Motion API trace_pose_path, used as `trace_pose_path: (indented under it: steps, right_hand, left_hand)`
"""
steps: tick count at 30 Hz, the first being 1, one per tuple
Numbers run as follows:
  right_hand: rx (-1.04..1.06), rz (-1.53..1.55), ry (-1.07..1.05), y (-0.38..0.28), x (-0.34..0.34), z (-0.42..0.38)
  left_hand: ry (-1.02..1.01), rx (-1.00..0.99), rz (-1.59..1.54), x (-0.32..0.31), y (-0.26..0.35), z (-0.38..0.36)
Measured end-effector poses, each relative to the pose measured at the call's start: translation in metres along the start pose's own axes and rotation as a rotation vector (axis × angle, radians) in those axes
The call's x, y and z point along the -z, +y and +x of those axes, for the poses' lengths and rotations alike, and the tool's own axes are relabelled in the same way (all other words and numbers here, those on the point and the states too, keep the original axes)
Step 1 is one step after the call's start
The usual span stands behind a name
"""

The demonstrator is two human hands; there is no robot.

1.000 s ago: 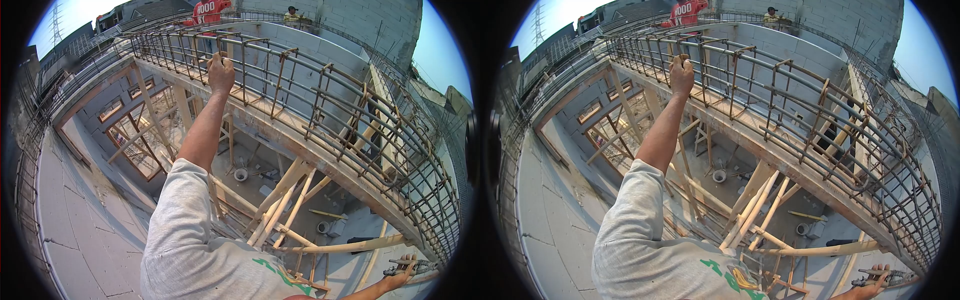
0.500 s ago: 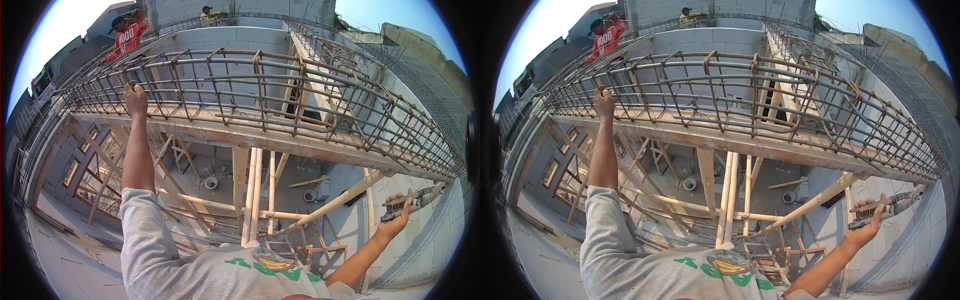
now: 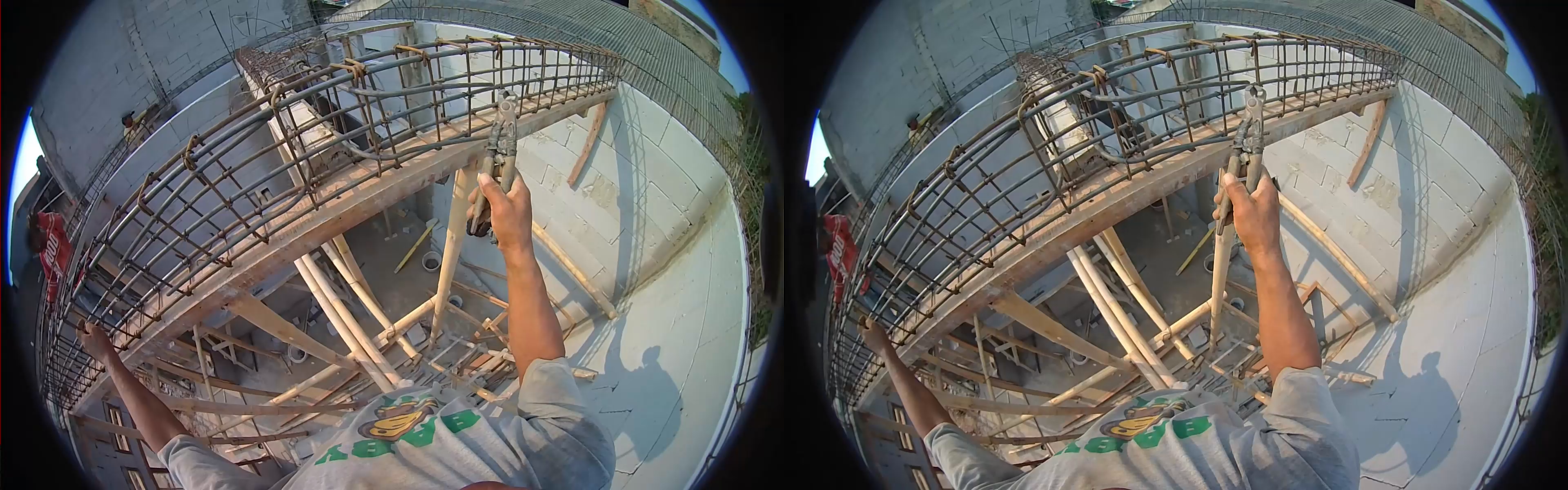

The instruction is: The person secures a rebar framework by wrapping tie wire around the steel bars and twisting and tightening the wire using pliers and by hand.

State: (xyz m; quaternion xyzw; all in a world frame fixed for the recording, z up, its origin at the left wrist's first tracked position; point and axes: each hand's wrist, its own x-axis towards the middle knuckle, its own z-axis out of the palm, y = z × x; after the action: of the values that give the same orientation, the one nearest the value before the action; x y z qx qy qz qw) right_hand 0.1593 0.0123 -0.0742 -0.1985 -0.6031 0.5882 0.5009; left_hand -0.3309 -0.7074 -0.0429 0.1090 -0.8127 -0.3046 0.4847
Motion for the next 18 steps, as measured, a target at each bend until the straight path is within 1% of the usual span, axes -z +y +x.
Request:
trace_pose_path:
  steps: [1, 2, 5, 8, 11, 12, 15, 16, 18]
  right_hand:
    - [0.019, -0.021, -0.011, -0.002, -0.002, 0.003]
    - [0.084, -0.031, 0.009, 0.002, -0.004, 0.008]
    - [0.193, 0.006, -0.012, 0.003, -0.014, 0.012]
    - [0.219, 0.006, 0.014, 0.020, -0.031, 0.011]
    - [-0.005, -0.211, -0.151, 0.033, -0.033, 0.008]
    - [0.076, -0.115, -0.113, 0.041, -0.036, 0.007]
    - [0.202, 0.064, 0.046, 0.053, -0.041, 0.007]
    - [0.243, 0.120, 0.040, 0.055, -0.045, 0.009]
    - [0.138, -0.084, -0.058, 0.057, -0.053, 0.015]
  left_hand:
    - [0.001, -0.019, -0.002, 0.000, -0.003, 0.003]
    - [0.004, -0.040, -0.005, 0.000, -0.005, 0.005]
    - [0.011, -0.043, -0.005, 0.004, 0.003, 0.000]
    - [0.017, -0.019, 0.017, 0.002, -0.001, 0.003]
    - [0.031, -0.094, 0.009, -0.006, -0.017, 0.012]
    - [0.086, -0.066, 0.061, -0.008, -0.014, 0.012]
    - [0.077, -0.034, -0.018, -0.008, -0.017, 0.010]
    - [0.086, -0.043, -0.008, -0.009, -0.016, 0.011]
    - [0.066, -0.006, 0.000, -0.005, -0.010, 0.004]
